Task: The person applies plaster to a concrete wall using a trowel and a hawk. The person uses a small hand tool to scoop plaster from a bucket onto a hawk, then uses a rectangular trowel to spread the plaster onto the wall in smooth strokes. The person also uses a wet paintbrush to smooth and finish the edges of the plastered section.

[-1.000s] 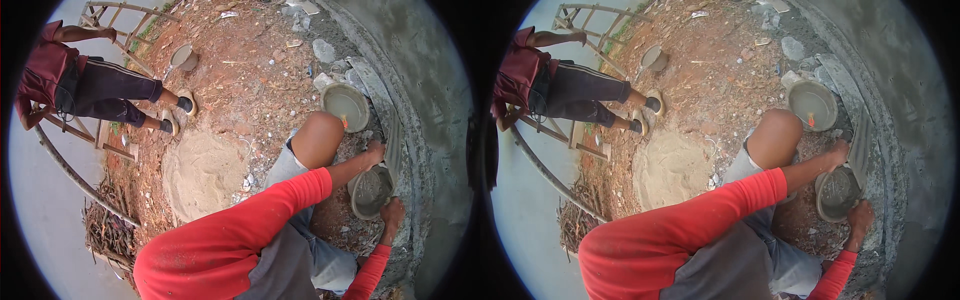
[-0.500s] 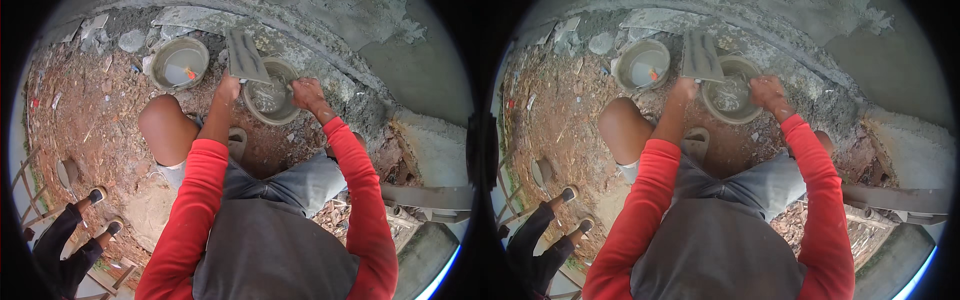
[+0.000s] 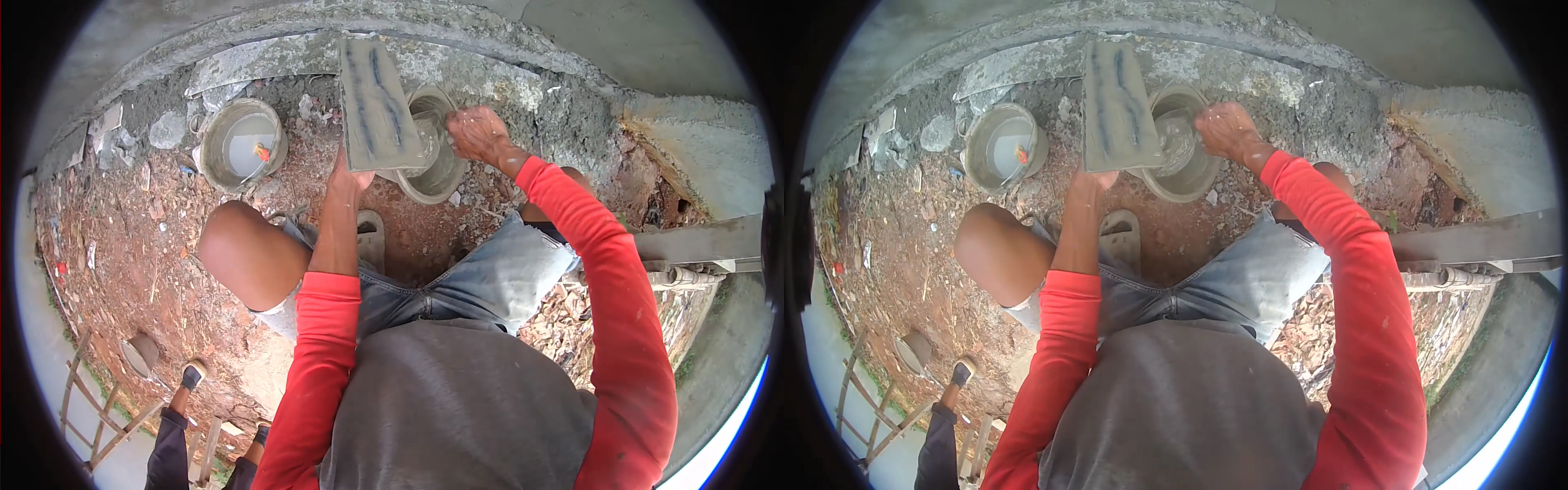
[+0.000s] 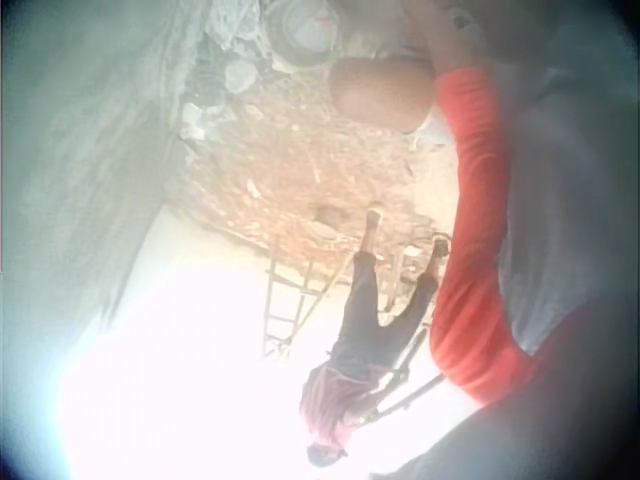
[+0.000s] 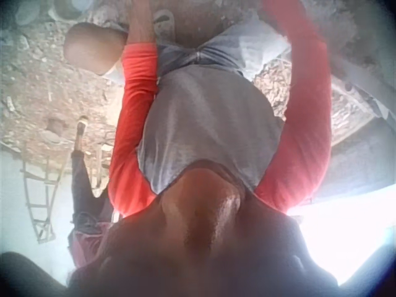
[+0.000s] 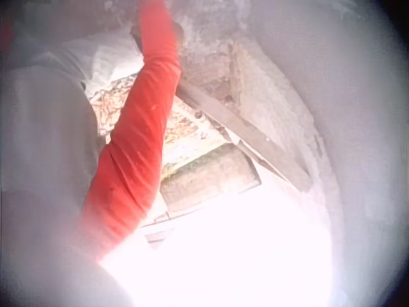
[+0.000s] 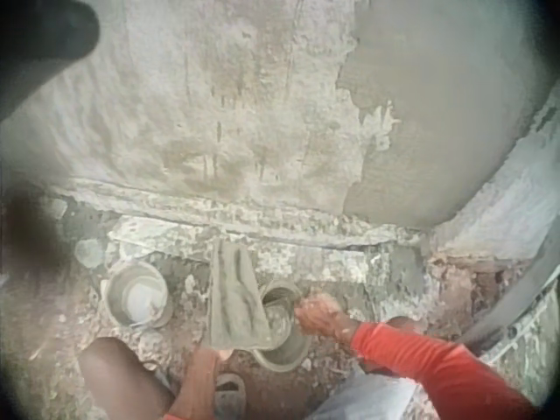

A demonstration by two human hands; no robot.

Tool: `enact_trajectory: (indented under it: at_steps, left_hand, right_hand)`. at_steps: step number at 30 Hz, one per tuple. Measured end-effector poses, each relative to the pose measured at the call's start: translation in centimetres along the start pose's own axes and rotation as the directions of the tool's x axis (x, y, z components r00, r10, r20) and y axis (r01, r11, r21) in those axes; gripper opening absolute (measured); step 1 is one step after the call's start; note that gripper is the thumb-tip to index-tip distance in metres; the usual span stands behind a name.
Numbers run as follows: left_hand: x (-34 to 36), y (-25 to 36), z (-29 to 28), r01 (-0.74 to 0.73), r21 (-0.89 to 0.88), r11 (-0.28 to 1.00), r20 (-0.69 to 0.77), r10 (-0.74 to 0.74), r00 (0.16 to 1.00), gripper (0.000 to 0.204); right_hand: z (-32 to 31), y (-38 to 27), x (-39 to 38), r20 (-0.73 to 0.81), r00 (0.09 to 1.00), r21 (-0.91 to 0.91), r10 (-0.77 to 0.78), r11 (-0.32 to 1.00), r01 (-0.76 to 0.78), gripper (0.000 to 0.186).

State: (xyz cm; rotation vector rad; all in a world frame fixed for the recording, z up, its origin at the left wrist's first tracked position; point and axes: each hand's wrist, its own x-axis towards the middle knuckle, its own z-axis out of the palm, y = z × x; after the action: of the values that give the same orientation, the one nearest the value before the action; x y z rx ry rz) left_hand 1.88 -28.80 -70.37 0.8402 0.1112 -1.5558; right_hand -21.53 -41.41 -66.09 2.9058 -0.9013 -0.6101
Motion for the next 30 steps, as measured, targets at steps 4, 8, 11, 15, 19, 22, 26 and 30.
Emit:
enact_trajectory:
  at_steps: [4, 8, 11, 15, 19, 22, 26, 30]
  left_hand:
    - [-0.1, -0.7, -1.1, 0.012, 0.008, 1.0, -0.102, -0.011, 0.995, 0.042]
    - [-2.2, -0.3, 2.2, -0.028, 0.084, 0.996, -0.064, 0.034, 0.997, 0.037]
    - [-3.1, -0.4, 3.3, -0.066, 0.041, 0.997, -0.039, 0.068, 0.997, 0.035]
    - [-1.5, -1.7, 2.8, -0.082, 0.043, 0.996, 0.012, 0.082, 0.997, 0.041]
    - [-2.8, 0.4, 1.3, -0.137, 0.027, 0.99, -0.061, 0.139, 0.988, 0.034]
    - [-2.0, 0.5, 1.1, -0.162, 0.081, 0.983, -0.043, 0.165, 0.985, 0.035]
    - [-3.0, 3.2, 1.3, -0.285, 0.206, 0.936, -0.09, 0.309, 0.947, 0.03]
    - [-5.7, 7.2, 1.1, -0.328, 0.178, 0.928, -0.035, 0.339, 0.94, 0.022]
  right_hand:
    - [1.6, -0.6, -0.3, 0.109, 0.99, 0.072, -0.093, 0.994, 0.086, 0.031]
    - [3.8, -0.6, -1.1, 0.228, 0.965, 0.178, -0.131, 0.98, 0.091, 0.039]
    - [6.6, -0.8, -2.0, 0.056, 0.98, 0.322, -0.191, 0.932, 0.164, 0.047]
    - [12.3, 0.9, -3.1, 0.247, 0.969, 0.583, -0.025, 0.802, -0.128, 0.056]
    - [3.2, -2.5, -2.9, 0.594, 0.797, 0.739, -0.106, 0.464, -0.489, 0.059]
    - [3.0, -1.9, -4.8, 0.519, 0.849, 0.832, -0.1, 0.287, -0.475, 0.056]
    - [1.6, -0.9, -4.9, 0.545, 0.823, 0.838, -0.16, 0.073, -0.541, 0.045]
    - [-0.5, -0.6, -4.0, 0.555, 0.818, 0.822, -0.151, -0.053, -0.567, 0.041]
